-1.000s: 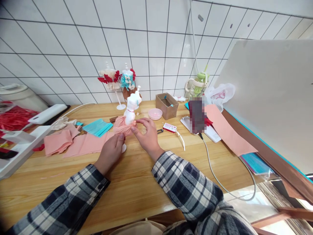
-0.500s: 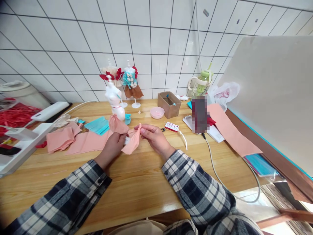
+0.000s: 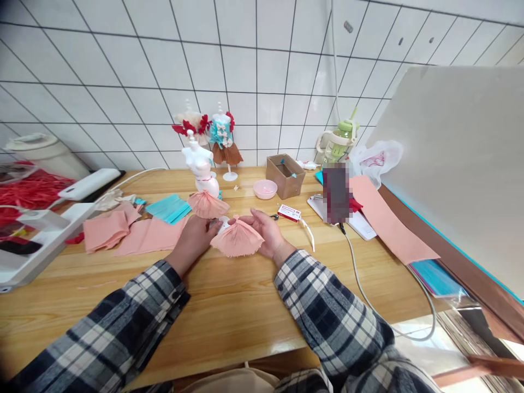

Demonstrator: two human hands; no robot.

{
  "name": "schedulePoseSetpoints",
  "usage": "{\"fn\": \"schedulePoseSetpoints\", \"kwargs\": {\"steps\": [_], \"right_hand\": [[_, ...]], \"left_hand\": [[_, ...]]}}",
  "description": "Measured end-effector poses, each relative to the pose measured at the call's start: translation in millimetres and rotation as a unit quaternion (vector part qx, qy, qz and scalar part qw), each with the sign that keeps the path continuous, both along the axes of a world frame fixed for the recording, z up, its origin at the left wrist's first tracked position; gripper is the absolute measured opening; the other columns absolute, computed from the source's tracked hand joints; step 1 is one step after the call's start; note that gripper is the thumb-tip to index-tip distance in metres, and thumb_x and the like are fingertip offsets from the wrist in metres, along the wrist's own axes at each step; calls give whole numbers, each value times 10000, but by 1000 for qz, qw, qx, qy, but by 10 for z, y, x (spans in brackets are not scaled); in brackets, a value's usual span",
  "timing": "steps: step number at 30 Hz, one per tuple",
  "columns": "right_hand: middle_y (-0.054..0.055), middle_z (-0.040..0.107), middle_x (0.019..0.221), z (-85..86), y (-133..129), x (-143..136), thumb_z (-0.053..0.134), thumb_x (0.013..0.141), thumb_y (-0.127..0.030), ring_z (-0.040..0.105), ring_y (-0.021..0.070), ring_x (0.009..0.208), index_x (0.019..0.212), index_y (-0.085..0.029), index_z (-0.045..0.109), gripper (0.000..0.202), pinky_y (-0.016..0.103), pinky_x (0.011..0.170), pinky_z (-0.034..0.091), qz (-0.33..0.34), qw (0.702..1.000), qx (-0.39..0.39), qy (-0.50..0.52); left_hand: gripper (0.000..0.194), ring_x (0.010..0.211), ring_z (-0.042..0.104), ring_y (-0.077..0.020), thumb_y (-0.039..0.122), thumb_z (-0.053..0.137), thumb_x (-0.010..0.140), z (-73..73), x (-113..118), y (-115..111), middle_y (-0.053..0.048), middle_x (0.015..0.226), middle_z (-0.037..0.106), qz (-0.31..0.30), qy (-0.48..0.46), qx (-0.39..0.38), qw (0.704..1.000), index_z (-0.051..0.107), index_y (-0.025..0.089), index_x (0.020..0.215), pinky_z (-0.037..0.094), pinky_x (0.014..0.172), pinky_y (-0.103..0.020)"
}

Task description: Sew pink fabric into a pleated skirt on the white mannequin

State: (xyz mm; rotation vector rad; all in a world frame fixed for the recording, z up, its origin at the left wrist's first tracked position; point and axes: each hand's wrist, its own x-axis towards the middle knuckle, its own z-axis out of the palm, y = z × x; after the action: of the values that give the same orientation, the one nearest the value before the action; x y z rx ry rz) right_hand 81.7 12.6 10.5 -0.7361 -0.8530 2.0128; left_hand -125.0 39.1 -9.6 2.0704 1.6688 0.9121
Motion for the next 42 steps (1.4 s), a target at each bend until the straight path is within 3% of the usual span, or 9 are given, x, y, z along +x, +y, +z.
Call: {"fn": "schedulePoseSetpoints", "kwargs": {"steps": [7,12,15,19,25,29,34,37,42], "right_hand": [[15,695,779,-107,-5,-1,834,635,-377,616,124,671,964,-149,718,417,238,649,459,49,991,29,-124],[11,711,881,-121,30,6,779,685,-352,629,193,812,935,-195,729,299,291,733,453,27,932,222,-285],[-14,673,761,-115,20,55,771,679,-266,615,202,775,1122,-240,692,451,320,748,453,-25,875,288,-389],[-49,612,647,-150,-51,61,709,762,-318,545,160,590,1413,-246,454,703,293,610,436,31,868,267,-417],[64,676,1160,-50,-74,101,771,704,-377,606,186,826,1407,-277,467,773,339,763,459,-40,785,362,-501],[43,714,997,91,-33,492,615,844,-365,611,180,795,1161,-251,680,343,320,744,450,-148,704,404,-565],[92,717,1001,36,-120,1217,483,898,-447,628,229,830,1000,-205,741,369,343,726,439,-297,583,315,-688],[111,703,1064,-94,-258,1498,400,920,-490,634,259,911,1041,-208,726,448,359,746,443,-277,570,246,-734],[86,694,1030,-277,-427,1653,583,765,-597,641,265,911,915,-241,726,411,351,723,454,-192,606,200,-745]], "left_hand": [[333,1010,580,-348,386,539,850,104,-298,-213,-171,1051,673,40,210,33,976,649,147,1055,423,875,-455],[306,859,602,-316,449,468,896,248,-401,-346,-96,869,697,56,228,-2,972,665,216,878,412,694,-399],[322,782,588,-266,444,459,912,268,-374,-400,-73,786,685,-4,189,17,982,657,211,811,404,681,-374],[308,754,579,-213,425,500,915,302,-265,-533,-58,758,677,-99,112,115,982,655,207,763,427,750,-357],[206,1012,603,-215,361,582,891,317,-15,-690,-71,1023,714,-393,160,122,897,683,215,997,443,919,-350],[223,984,610,-214,378,586,888,263,19,-660,-71,976,709,-412,180,82,889,688,216,1001,458,894,-353],[217,875,613,-198,349,531,921,286,-79,-633,-74,909,704,-359,159,155,907,695,213,960,468,829,-354],[200,788,597,-184,339,538,920,333,-17,-708,-58,830,698,-351,150,240,893,688,210,891,464,772,-346],[241,754,556,-170,374,563,911,321,434,-892,-34,762,667,-397,83,283,869,646,201,765,446,746,-329]]}}
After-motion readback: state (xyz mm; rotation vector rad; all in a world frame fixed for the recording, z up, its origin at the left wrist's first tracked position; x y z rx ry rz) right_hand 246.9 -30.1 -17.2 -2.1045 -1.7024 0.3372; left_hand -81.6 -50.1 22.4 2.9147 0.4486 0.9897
